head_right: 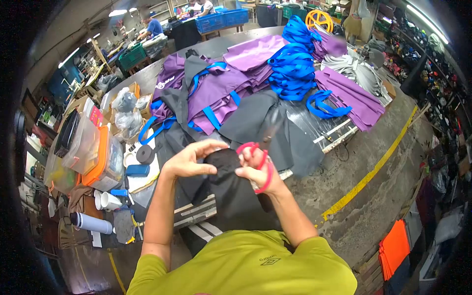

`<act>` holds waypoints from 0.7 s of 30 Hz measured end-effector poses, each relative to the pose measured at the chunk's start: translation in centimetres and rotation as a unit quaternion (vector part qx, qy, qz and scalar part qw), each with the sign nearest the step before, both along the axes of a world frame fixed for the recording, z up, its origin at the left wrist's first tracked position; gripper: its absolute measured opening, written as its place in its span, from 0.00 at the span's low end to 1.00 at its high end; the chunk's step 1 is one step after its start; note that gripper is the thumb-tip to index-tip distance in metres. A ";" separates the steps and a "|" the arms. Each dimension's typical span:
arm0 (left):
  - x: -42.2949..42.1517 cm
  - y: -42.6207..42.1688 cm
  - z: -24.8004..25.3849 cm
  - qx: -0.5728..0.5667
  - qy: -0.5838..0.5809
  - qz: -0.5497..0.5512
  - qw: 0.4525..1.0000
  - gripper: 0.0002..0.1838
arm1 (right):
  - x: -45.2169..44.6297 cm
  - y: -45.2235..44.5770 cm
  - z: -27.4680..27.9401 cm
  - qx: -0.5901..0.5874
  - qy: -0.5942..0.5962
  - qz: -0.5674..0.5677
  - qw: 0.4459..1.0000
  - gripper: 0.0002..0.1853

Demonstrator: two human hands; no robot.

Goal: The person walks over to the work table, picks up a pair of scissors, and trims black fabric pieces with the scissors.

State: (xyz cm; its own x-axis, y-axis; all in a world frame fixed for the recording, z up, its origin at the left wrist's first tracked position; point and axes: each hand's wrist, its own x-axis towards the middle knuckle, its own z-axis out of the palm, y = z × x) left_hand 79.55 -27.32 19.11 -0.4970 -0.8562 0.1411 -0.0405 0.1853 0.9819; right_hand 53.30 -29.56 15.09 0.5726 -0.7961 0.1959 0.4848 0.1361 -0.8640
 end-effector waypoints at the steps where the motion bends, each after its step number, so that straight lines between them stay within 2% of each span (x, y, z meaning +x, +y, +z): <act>1: 0.5 -0.2 0.0 0.053 -0.040 -0.025 0.997 0.28 | -1.4 -0.1 1.0 -0.055 0.036 -0.011 0.998 0.25; 3: 2.7 -1.4 -2.7 0.140 -0.140 -0.042 0.979 0.18 | -3.5 0.0 2.3 -0.081 0.031 -0.029 0.996 0.26; 5: 2.8 -1.8 -3.1 -0.050 -0.233 -0.046 0.970 0.17 | -5.1 -0.1 2.9 -0.074 0.027 -0.046 0.996 0.26; 7: 1.6 0.2 -2.3 -0.225 -0.278 0.028 0.933 0.12 | -6.3 -0.2 3.6 -0.057 0.030 -0.076 0.995 0.25; 10: 0.7 3.7 1.2 -0.248 -0.258 0.013 0.934 0.09 | -7.6 -1.4 3.9 -0.042 -0.011 -0.089 0.995 0.24; 11: 0.4 5.6 3.2 -0.231 -0.257 -0.042 0.937 0.09 | -8.3 -2.5 2.8 -0.079 0.013 -0.120 0.990 0.24; 14: -1.1 10.2 9.4 -0.239 -0.227 -0.187 0.925 0.08 | -8.5 -3.2 2.0 -0.089 0.040 -0.069 0.993 0.24; 15: -1.6 11.5 10.1 -0.244 -0.197 -0.156 0.937 0.06 | -8.0 -2.8 2.1 -0.096 0.048 -0.063 0.992 0.22; 18: -0.9 11.7 10.8 -0.237 -0.252 -0.006 0.938 0.07 | -6.2 -3.1 1.1 -0.094 0.037 -0.061 0.993 0.22; 21: -0.1 8.2 7.2 -0.235 -0.273 0.189 0.914 0.09 | -4.3 -3.8 -1.0 -0.076 -0.006 -0.004 0.997 0.22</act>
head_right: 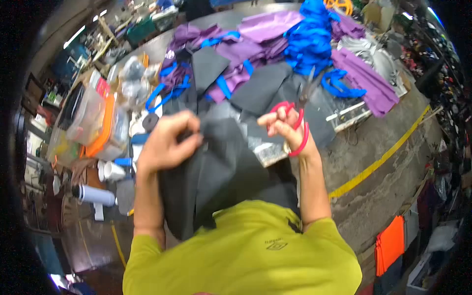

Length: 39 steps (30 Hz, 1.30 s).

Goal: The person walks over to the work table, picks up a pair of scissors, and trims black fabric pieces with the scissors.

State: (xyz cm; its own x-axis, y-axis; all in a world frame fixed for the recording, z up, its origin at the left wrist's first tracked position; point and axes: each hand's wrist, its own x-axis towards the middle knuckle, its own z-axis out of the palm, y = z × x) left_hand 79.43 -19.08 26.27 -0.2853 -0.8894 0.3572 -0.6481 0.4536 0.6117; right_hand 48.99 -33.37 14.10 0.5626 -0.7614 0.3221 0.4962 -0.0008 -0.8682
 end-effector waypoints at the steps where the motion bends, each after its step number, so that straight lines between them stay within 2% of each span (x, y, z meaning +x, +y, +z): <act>1: 0.3 -1.2 -1.2 -0.018 0.000 0.049 0.999 0.10 | 0.5 0.0 -0.7 0.016 -0.015 0.034 0.999 0.23; 3: 0.2 -2.3 -1.7 -0.007 -0.019 0.096 0.995 0.10 | 1.5 0.9 -0.9 0.009 -0.016 0.040 0.999 0.22; 4: 0.3 -2.6 -2.2 -0.014 -0.078 0.116 0.990 0.10 | 1.9 1.3 -0.9 0.004 -0.017 0.040 0.999 0.22; 7: 0.2 -3.7 -3.4 -0.013 0.022 0.054 0.998 0.15 | 2.5 2.4 0.0 -0.001 0.034 -0.023 0.999 0.21; 8: 0.6 -3.7 -3.2 0.057 0.042 0.029 0.997 0.23 | 2.7 2.9 0.5 0.014 0.048 -0.045 0.998 0.20; 11: 1.1 -3.7 -2.4 0.081 0.058 -0.011 0.995 0.28 | 2.4 3.7 -0.4 0.001 0.099 -0.009 0.995 0.19; 12: 1.6 -4.0 -2.4 0.053 0.030 -0.036 0.997 0.29 | 2.6 4.9 0.1 -0.005 0.110 0.019 0.994 0.17; 13: 1.9 -3.8 -1.7 0.105 0.040 -0.044 0.993 0.24 | 2.7 5.6 0.2 -0.028 0.167 0.038 0.985 0.17; 15: 3.0 -4.4 -2.7 0.134 0.103 -0.125 0.978 0.19 | 3.2 7.4 0.2 -0.007 0.221 0.097 0.970 0.17; 16: 3.4 -4.4 -2.7 0.161 0.113 -0.108 0.975 0.15 | 3.4 8.0 -0.6 -0.025 0.252 0.109 0.961 0.18; 19: 4.3 -4.3 -2.8 0.229 0.128 -0.079 0.962 0.14 | 4.2 9.5 -2.7 -0.018 0.319 0.132 0.938 0.21; 23: 5.2 -4.5 -3.6 0.219 0.109 -0.126 0.961 0.20 | 4.4 10.5 -2.4 -0.007 0.368 0.155 0.917 0.21; 26: 4.8 -4.5 -3.9 0.240 0.188 -0.155 0.939 0.26 | 4.5 10.5 -3.0 0.003 0.383 0.156 0.910 0.26; 30: 4.7 -4.7 -3.7 0.259 0.167 -0.158 0.938 0.31 | 4.8 10.3 -3.4 0.003 0.383 0.166 0.909 0.29; 39: 3.7 -5.1 -4.6 0.275 0.155 -0.175 0.933 0.32 | 5.7 10.3 -2.0 -0.009 0.358 0.150 0.922 0.24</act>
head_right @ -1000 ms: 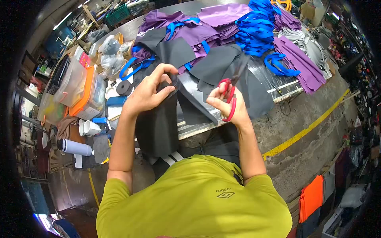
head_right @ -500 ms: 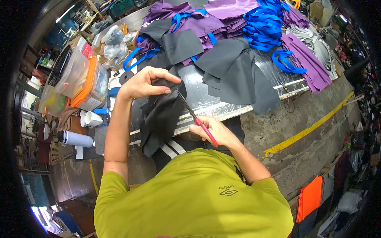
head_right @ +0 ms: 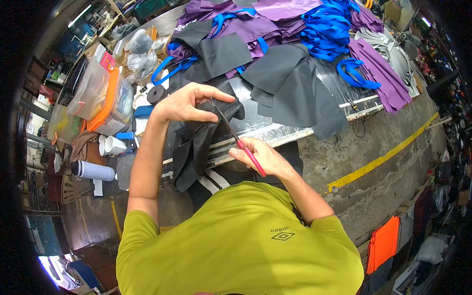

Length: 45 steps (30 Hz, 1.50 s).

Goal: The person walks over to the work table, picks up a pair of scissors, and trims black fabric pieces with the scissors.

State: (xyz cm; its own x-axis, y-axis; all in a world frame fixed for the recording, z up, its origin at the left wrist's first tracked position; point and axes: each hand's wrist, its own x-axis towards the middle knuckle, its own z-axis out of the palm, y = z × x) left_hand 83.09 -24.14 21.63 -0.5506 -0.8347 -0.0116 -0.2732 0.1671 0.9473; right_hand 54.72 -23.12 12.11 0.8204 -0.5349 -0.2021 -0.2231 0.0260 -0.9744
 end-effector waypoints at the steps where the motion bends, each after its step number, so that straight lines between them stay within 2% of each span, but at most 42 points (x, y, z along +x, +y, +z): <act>1: -0.1 0.0 -0.2 0.004 0.003 -0.003 1.000 0.32 | 0.0 0.0 -0.1 0.002 0.003 -0.002 1.000 0.24; 9: -0.5 -0.3 -0.6 0.022 -0.032 0.002 0.999 0.31 | 0.1 0.3 -0.8 -0.008 0.013 -0.053 0.998 0.23; 13: -1.0 -0.3 -1.0 0.010 -0.002 -0.021 1.000 0.32 | -0.1 1.0 -1.7 0.045 -0.064 -0.048 0.996 0.22; 16: -1.9 -0.6 -2.2 0.082 0.051 -0.043 0.994 0.31 | 0.3 0.5 -4.6 0.025 -0.139 -0.024 0.990 0.19; 21: -2.4 -1.1 -2.8 0.099 0.080 -0.054 0.990 0.32 | -0.3 0.5 -4.3 0.048 -0.081 -0.047 0.994 0.23; 22: -2.3 -1.0 -2.5 0.173 0.088 -0.036 0.980 0.33 | -0.5 0.7 -3.7 0.043 -0.051 -0.062 0.996 0.24; 23: -2.4 -1.2 -2.8 0.147 0.078 -0.044 0.985 0.33 | -0.3 1.1 -4.0 0.041 -0.098 -0.093 0.990 0.24; 24: -2.6 -1.4 -3.3 0.121 0.068 -0.051 0.989 0.33 | -0.4 1.2 -3.8 0.048 -0.097 -0.084 0.991 0.23; 26: -2.7 -1.5 -3.7 0.105 0.062 -0.061 0.991 0.33 | -0.4 0.9 -4.3 0.063 -0.169 -0.049 0.982 0.20; 29: -2.6 -1.2 -3.3 0.093 0.044 -0.062 0.993 0.33 | -1.2 0.0 -2.4 -0.006 -0.193 -0.063 0.979 0.18; 30: -2.6 -0.8 -2.9 0.090 0.038 -0.059 0.993 0.33 | -1.7 -0.3 -0.8 -0.116 -0.159 -0.122 0.973 0.18; 32: -3.1 0.4 -0.9 0.020 0.022 -0.077 0.997 0.29 | -1.8 -2.1 -2.5 -0.106 -0.237 -0.246 0.934 0.15; 34: -3.5 1.3 1.9 -0.075 -0.029 -0.127 0.989 0.27 | -2.1 -5.2 -2.4 -0.048 -0.307 -0.279 0.909 0.12; 36: -4.8 2.3 4.3 -0.114 -0.008 -0.162 0.980 0.24 | -2.7 -8.2 -3.9 -0.017 -0.282 -0.209 0.936 0.14; 38: -5.0 2.6 5.9 -0.103 -0.061 -0.201 0.972 0.26 | -2.6 -8.7 -4.1 0.052 -0.319 -0.054 0.945 0.17; 39: -5.5 2.9 6.2 -0.116 -0.020 -0.207 0.971 0.26 | -1.4 -8.0 -5.9 0.137 -0.388 -0.010 0.912 0.20; 40: -5.3 2.8 6.4 -0.117 -0.035 -0.202 0.972 0.26 | -0.4 -6.8 -5.8 0.225 -0.440 0.022 0.869 0.20; 42: -4.7 2.8 6.6 -0.118 -0.065 -0.194 0.972 0.26 | -0.4 -5.4 -4.9 0.339 -0.475 0.151 0.798 0.20; 45: -3.5 2.7 6.5 -0.118 -0.079 -0.173 0.975 0.25 | -1.0 -6.0 -4.5 0.301 -0.456 0.106 0.831 0.21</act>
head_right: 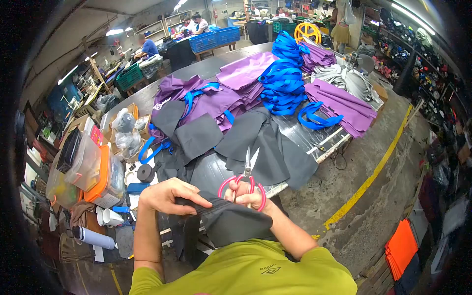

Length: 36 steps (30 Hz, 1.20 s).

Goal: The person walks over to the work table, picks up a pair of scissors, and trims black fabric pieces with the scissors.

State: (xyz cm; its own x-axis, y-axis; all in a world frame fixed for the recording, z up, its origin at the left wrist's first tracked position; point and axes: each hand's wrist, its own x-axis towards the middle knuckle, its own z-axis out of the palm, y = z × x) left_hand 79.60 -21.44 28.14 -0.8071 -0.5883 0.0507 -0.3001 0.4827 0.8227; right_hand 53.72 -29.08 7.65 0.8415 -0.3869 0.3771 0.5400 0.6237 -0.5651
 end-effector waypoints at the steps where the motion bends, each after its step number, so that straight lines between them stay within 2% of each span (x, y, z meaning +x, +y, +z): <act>1: 0.2 -0.1 0.0 -0.003 -0.003 0.004 1.000 0.25 | -0.2 0.7 1.9 0.029 0.047 -0.014 0.998 0.18; 2: 0.1 0.1 0.1 0.002 0.014 -0.001 1.000 0.25 | -0.3 1.4 3.8 0.060 0.094 -0.028 0.993 0.16; 4: -0.2 0.2 0.4 -0.003 0.028 -0.022 0.999 0.24 | 0.1 -0.9 -1.7 -0.031 0.242 -0.025 0.970 0.13; 6: -0.3 0.2 0.6 -0.008 0.036 -0.038 0.999 0.24 | 0.7 1.3 -1.6 -0.014 0.249 -0.071 0.966 0.16; 7: -0.2 0.2 0.7 -0.005 0.029 -0.036 0.999 0.24 | 1.0 2.5 -0.6 0.042 0.228 -0.060 0.971 0.17; 8: 0.1 0.3 0.8 0.000 0.022 -0.034 0.999 0.24 | 1.2 2.0 -4.3 0.053 0.208 -0.045 0.976 0.15; 11: 0.7 0.5 0.9 0.014 0.006 -0.022 1.000 0.24 | 0.9 1.1 -6.3 -0.052 0.114 -0.112 0.986 0.10; 13: 1.3 0.7 1.1 -0.021 -0.004 0.015 1.000 0.25 | 0.0 -0.2 -2.4 -0.131 0.201 -0.182 0.954 0.13; 15: 1.8 0.8 1.2 -0.097 -0.016 0.076 0.992 0.25 | -1.3 -3.7 1.7 -0.240 0.199 -0.281 0.908 0.16; 17: 2.5 1.0 0.6 -0.119 -0.007 0.171 0.978 0.27 | -2.1 -8.2 2.9 -0.241 0.264 -0.355 0.864 0.21; 19: 3.0 1.6 0.4 -0.118 0.000 0.239 0.964 0.28 | -2.6 -13.3 3.7 -0.245 0.278 -0.470 0.801 0.20; 21: 3.2 2.1 -0.1 -0.090 0.018 0.251 0.964 0.29 | -3.9 -18.1 5.1 -0.188 0.388 -0.454 0.780 0.22; 23: 3.3 2.2 -0.7 -0.078 0.031 0.254 0.963 0.30 | -4.6 -26.8 1.2 -0.367 0.448 -0.568 0.584 0.24; 25: 3.1 2.0 -1.6 -0.080 0.043 0.248 0.965 0.30 | -4.4 -29.7 1.2 -0.348 0.584 -0.574 0.457 0.25; 30: 2.5 1.4 -2.4 -0.157 0.043 0.298 0.941 0.26 | -4.2 -30.5 1.3 -0.285 0.693 -0.570 0.338 0.29; 33: 2.0 0.9 -2.1 -0.178 0.032 0.366 0.913 0.25 | -4.2 -29.4 0.2 -0.314 0.643 -0.648 0.263 0.28; 34: 1.6 0.5 -2.1 -0.203 0.032 0.385 0.900 0.25 | -3.9 -28.7 0.4 -0.320 0.619 -0.667 0.264 0.29; 35: 1.1 0.0 -2.1 -0.227 0.032 0.404 0.885 0.24 | -3.6 -27.7 0.4 -0.340 0.578 -0.676 0.305 0.30; 36: 0.7 -0.7 -2.3 -0.237 0.039 0.405 0.882 0.25 | -3.1 -25.3 2.1 -0.342 0.556 -0.635 0.413 0.29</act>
State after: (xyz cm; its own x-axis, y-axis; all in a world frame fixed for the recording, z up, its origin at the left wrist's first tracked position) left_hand 80.27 -22.11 25.89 -0.1137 -0.8681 0.4832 -0.6558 0.4309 0.6198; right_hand 50.58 -54.33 9.78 -0.0760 -0.9053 0.4179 -0.6451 -0.2750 -0.7129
